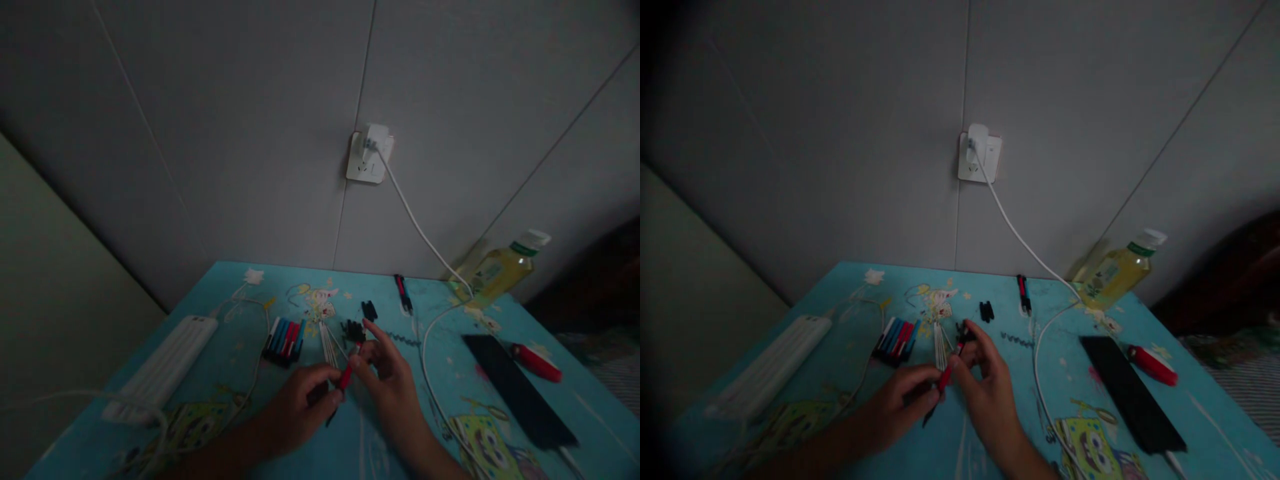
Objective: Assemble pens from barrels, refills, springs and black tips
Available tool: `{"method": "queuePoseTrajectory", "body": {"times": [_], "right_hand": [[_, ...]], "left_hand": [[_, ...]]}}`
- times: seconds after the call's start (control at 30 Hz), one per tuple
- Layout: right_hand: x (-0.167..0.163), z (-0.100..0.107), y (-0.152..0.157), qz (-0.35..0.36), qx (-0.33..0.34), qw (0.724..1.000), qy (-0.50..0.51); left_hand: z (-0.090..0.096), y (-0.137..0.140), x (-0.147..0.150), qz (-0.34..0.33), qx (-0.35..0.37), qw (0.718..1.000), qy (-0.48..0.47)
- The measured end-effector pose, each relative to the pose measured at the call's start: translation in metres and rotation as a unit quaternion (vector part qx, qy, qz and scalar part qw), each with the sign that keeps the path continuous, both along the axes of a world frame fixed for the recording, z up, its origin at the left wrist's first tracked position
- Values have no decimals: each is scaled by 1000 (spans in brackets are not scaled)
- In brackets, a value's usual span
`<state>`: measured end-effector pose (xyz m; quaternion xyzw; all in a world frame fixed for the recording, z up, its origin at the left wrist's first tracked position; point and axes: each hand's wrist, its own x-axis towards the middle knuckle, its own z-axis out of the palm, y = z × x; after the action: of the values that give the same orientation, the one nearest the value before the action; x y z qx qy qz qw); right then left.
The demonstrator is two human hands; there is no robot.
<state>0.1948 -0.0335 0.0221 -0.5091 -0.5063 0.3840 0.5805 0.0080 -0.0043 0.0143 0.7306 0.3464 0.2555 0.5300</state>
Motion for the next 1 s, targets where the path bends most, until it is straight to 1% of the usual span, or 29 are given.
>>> {"method": "queuePoseTrajectory", "body": {"times": [0.07, 0.13, 0.2, 0.37, 0.53, 0.7, 0.8, 0.83, 0.9, 0.93, 1.0], "right_hand": [[1, 3, 0, -2, -6, 1000, -2], [1, 5, 0, 8, -10, 1000, -6], [1, 5, 0, 14, -8, 1000, -7], [-2, 6, -1, 0, 0, 1000, 12], [-3, 7, -1, 18, -7, 1000, 21], [-5, 3, -1, 11, -7, 1000, 13], [-9, -4, -1, 18, 3, 999, 37], [-10, -6, -1, 25, 5, 999, 30], [-13, -9, -2, 41, 11, 999, -19], [-14, -10, -1, 53, 14, 997, -47], [-16, -12, 0, 62, 12, 995, -71]], "left_hand": [[-1, 0, -1, -17, -21, 1000, -4], [-3, 1, -1, -29, -26, 999, -7], [-5, 2, 0, -25, -26, 999, -11], [-9, 5, 1, -3, -40, 999, -14], [-11, 6, 2, -14, -65, 997, -41], [-8, 3, 4, -15, -67, 997, -32], [-7, 4, 4, -8, -57, 998, -23], [-9, 5, 4, -4, -50, 999, -20], [-13, 8, 4, 16, -28, 999, -32], [-16, 9, 4, 7, -19, 999, -32], [-21, 13, 4, 29, 41, 998, -22]]}}
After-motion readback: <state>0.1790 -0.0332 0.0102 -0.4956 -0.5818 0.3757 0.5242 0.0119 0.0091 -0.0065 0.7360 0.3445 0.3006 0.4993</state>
